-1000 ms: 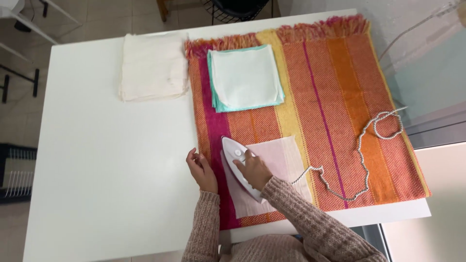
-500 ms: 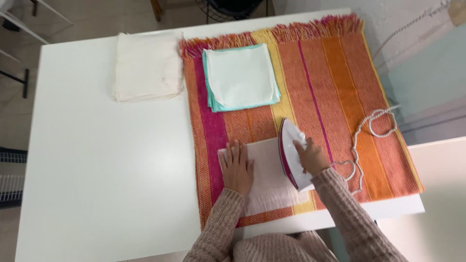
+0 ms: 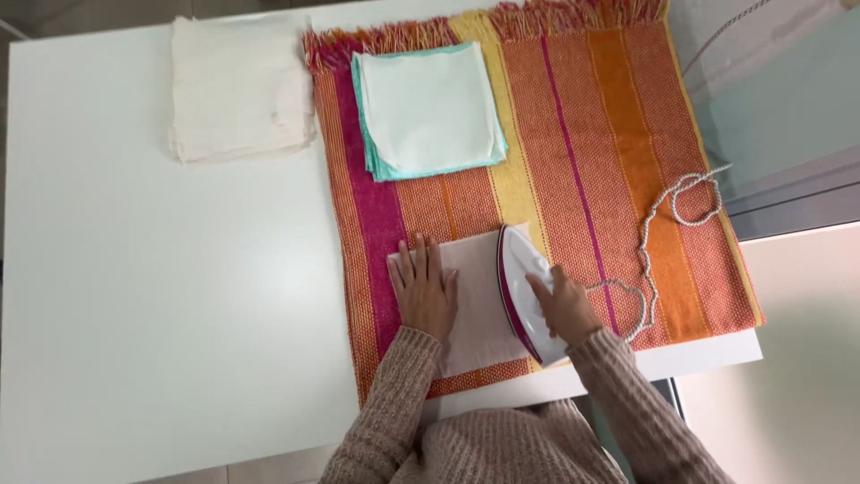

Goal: Ironing small square pieces of light-colored fabric on a table.

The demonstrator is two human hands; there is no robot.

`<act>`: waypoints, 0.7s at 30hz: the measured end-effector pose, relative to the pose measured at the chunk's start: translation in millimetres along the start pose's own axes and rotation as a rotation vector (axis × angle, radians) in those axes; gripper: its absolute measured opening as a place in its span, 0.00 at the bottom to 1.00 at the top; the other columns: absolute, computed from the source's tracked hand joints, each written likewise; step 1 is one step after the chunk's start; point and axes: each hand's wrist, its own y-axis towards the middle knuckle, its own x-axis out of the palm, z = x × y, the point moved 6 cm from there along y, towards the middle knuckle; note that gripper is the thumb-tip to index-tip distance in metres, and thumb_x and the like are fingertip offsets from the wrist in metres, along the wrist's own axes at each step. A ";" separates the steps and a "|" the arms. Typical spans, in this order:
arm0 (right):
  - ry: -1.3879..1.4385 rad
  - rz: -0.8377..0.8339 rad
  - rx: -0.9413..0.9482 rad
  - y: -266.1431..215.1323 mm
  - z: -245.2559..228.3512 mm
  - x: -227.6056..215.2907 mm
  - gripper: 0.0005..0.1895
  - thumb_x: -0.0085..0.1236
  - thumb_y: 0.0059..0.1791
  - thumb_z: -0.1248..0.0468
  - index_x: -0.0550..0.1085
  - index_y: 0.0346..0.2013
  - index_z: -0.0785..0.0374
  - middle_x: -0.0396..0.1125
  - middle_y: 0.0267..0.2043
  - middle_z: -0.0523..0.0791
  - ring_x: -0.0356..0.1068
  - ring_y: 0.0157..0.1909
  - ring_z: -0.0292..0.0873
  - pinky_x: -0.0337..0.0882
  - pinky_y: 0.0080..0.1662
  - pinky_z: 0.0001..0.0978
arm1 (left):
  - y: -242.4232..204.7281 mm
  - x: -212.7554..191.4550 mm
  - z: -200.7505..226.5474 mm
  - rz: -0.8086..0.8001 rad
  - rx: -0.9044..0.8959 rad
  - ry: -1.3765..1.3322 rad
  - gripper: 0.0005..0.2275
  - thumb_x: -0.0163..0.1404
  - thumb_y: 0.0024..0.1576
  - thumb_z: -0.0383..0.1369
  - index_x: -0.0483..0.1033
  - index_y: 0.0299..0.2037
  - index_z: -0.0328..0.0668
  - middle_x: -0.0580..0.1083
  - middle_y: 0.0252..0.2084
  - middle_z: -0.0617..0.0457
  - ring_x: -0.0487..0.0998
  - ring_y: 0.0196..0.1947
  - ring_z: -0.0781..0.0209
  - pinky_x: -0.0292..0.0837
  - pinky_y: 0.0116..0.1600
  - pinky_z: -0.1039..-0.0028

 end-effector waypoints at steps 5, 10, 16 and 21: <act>-0.023 0.068 -0.008 1.6 4.3 -8.9 0.28 0.47 0.56 0.43 0.65 0.50 0.69 0.70 0.21 0.56 0.70 0.13 0.49 0.72 0.15 0.36 | -6.6 1.8 -1.9 -0.024 -0.007 -0.067 0.30 0.37 0.66 0.49 0.51 0.74 0.42 0.47 0.78 0.43 0.41 0.77 0.37 0.26 0.76 0.41; -0.097 0.010 0.024 -54.3 -15.2 17.8 0.29 0.47 0.53 0.41 0.67 0.48 0.66 0.71 0.19 0.57 0.73 0.16 0.52 0.76 0.18 0.39 | 2.7 -20.1 -37.9 0.160 -0.058 -0.633 0.30 0.33 0.68 0.47 0.45 0.77 0.40 0.44 0.80 0.45 0.40 0.78 0.45 0.34 0.76 0.53; -0.204 -0.199 -0.148 -68.8 -66.4 108.2 0.33 0.44 0.54 0.41 0.62 0.61 0.66 0.73 0.34 0.64 0.78 0.29 0.59 0.81 0.32 0.50 | -19.3 -76.9 -98.6 0.422 -0.356 -1.113 0.33 0.35 0.67 0.49 0.42 0.76 0.38 0.49 0.76 0.36 0.49 0.75 0.37 0.46 0.76 0.46; -0.477 -0.231 -0.662 -111.8 -79.5 168.3 0.34 0.32 0.56 0.39 0.60 0.57 0.67 0.72 0.26 0.50 0.74 0.22 0.50 0.77 0.26 0.43 | -23.3 -98.9 -110.8 0.398 -0.369 -1.077 0.31 0.31 0.67 0.49 0.36 0.75 0.40 0.46 0.78 0.41 0.48 0.78 0.45 0.49 0.78 0.54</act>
